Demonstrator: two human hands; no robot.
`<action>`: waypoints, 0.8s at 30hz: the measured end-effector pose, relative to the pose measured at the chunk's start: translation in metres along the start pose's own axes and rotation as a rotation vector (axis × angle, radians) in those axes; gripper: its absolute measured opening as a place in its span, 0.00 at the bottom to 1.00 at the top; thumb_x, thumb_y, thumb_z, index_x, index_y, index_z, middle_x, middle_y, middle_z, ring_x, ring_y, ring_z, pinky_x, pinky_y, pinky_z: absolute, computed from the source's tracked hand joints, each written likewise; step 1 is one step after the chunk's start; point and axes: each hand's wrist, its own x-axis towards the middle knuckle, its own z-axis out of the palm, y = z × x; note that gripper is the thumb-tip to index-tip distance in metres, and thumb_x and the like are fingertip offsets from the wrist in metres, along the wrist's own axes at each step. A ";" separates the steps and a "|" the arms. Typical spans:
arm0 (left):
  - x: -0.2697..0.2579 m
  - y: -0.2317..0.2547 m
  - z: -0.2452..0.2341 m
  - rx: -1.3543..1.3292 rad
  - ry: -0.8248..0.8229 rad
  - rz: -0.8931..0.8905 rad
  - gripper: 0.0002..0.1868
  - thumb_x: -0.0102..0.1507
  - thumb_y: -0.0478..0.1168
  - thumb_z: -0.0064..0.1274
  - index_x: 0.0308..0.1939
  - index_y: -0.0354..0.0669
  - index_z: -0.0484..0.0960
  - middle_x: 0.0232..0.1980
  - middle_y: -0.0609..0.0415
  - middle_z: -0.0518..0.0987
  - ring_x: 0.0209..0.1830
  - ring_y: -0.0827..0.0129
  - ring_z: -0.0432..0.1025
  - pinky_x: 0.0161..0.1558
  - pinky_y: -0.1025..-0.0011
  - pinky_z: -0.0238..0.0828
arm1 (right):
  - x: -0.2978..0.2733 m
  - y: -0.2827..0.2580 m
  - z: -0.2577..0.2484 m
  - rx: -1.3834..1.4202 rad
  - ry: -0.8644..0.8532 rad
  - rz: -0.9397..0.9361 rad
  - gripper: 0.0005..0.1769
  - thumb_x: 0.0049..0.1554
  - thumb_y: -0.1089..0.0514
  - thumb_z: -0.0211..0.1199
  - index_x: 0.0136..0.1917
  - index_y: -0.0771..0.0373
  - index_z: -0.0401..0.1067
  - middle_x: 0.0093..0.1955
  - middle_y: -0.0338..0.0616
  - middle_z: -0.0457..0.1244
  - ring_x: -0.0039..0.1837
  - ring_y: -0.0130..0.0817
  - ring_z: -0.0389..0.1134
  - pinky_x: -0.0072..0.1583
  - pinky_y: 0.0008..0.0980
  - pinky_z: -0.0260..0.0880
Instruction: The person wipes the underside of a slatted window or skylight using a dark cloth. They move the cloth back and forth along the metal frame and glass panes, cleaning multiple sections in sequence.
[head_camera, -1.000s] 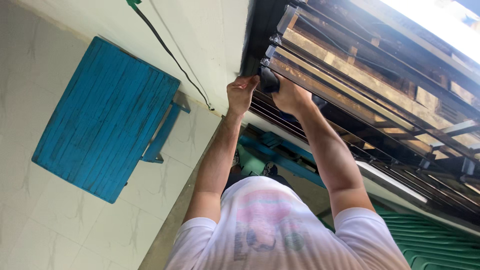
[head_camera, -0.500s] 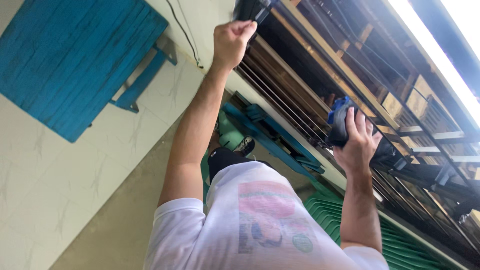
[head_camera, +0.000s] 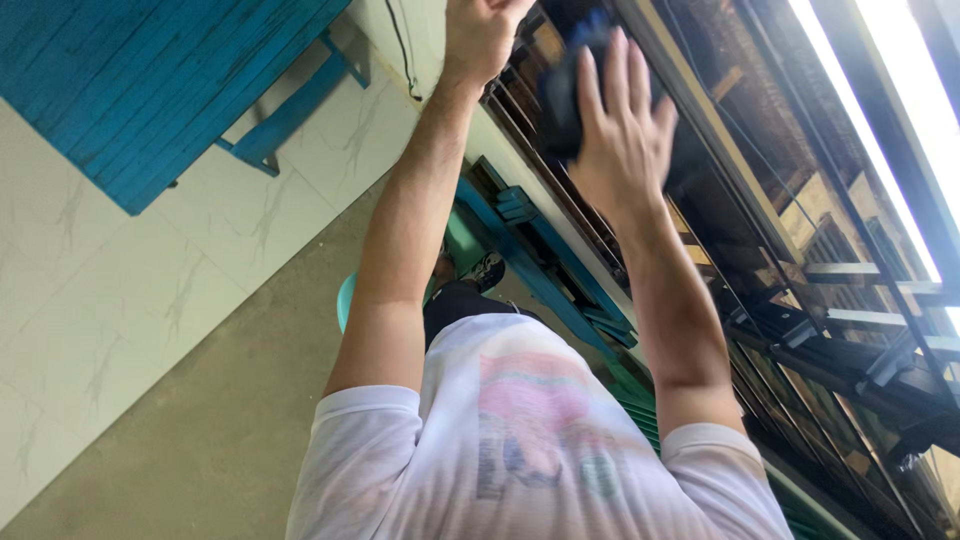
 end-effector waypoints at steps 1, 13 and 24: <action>-0.002 0.007 -0.003 -0.065 -0.001 0.031 0.14 0.65 0.45 0.63 0.31 0.39 0.86 0.26 0.56 0.83 0.25 0.73 0.76 0.31 0.73 0.71 | -0.026 0.008 -0.003 0.031 0.033 0.055 0.55 0.48 0.50 0.81 0.82 0.60 0.58 0.82 0.68 0.50 0.80 0.59 0.52 0.63 0.64 0.61; -0.002 0.045 -0.020 -0.307 -0.144 -0.334 0.11 0.61 0.46 0.66 0.41 0.44 0.92 0.32 0.55 0.86 0.29 0.77 0.76 0.34 0.75 0.74 | -0.045 0.014 -0.031 0.080 -0.063 0.204 0.50 0.50 0.53 0.76 0.81 0.64 0.58 0.75 0.65 0.57 0.68 0.60 0.66 0.60 0.62 0.68; -0.005 0.040 -0.019 -0.366 -0.118 -0.278 0.14 0.61 0.40 0.66 0.46 0.33 0.90 0.37 0.53 0.87 0.36 0.74 0.77 0.42 0.76 0.75 | 0.013 0.011 -0.009 0.406 -0.371 0.493 0.45 0.52 0.57 0.68 0.81 0.46 0.57 0.67 0.48 0.65 0.63 0.45 0.69 0.59 0.44 0.71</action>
